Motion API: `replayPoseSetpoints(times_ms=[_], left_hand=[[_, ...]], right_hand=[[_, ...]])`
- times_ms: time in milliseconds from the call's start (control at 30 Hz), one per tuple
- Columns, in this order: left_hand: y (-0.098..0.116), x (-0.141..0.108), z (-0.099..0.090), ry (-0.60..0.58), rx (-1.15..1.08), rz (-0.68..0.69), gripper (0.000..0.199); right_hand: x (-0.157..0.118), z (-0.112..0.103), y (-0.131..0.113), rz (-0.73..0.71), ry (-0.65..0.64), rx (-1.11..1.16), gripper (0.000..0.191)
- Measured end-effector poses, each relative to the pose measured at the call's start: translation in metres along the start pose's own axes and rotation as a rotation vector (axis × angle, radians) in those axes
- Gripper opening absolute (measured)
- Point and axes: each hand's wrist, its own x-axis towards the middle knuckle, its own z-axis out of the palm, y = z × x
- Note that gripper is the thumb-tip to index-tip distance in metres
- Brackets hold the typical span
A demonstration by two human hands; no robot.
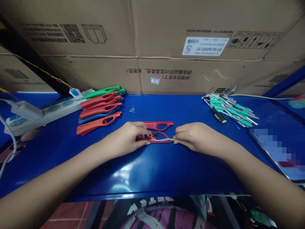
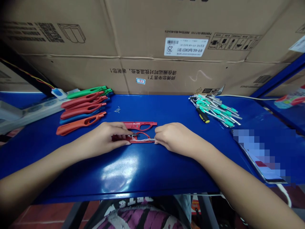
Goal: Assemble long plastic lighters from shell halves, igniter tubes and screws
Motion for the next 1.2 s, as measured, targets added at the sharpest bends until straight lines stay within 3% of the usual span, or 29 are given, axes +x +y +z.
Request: replayPoseSetpoints(times_ms=[233,367,467,633,700,833,967,1200], left_hand=[[0.002,0.000,0.001,-0.006,-0.007,-0.018,0.024],[0.003,0.001,0.001,-0.004,-0.003,-0.025,0.024],[0.004,0.001,0.002,-0.012,0.015,-0.030,0.024],[0.007,-0.002,0.004,-0.025,0.063,-0.040,0.022],[0.008,-0.003,0.004,-0.019,0.058,-0.032,0.022],[0.009,-0.004,0.006,0.013,0.047,-0.022,0.021],[0.010,-0.004,0.007,0.043,0.023,-0.020,0.023],[0.013,-0.005,0.004,0.056,-0.058,-0.048,0.026]], right_hand=[[-0.001,-0.004,-0.005,-0.031,-0.032,-0.137,0.027],[0.003,-0.001,-0.019,-0.053,-0.158,-0.315,0.020],[0.008,0.006,-0.034,0.022,-0.263,-0.417,0.022],[0.013,0.007,-0.044,0.135,-0.271,-0.385,0.021],[0.013,0.001,-0.040,0.165,-0.236,-0.283,0.019],[0.015,-0.004,-0.028,0.206,-0.032,0.001,0.021],[0.020,0.012,-0.017,0.134,0.064,0.252,0.016],[0.020,0.029,-0.015,0.122,0.169,0.389,0.006]])
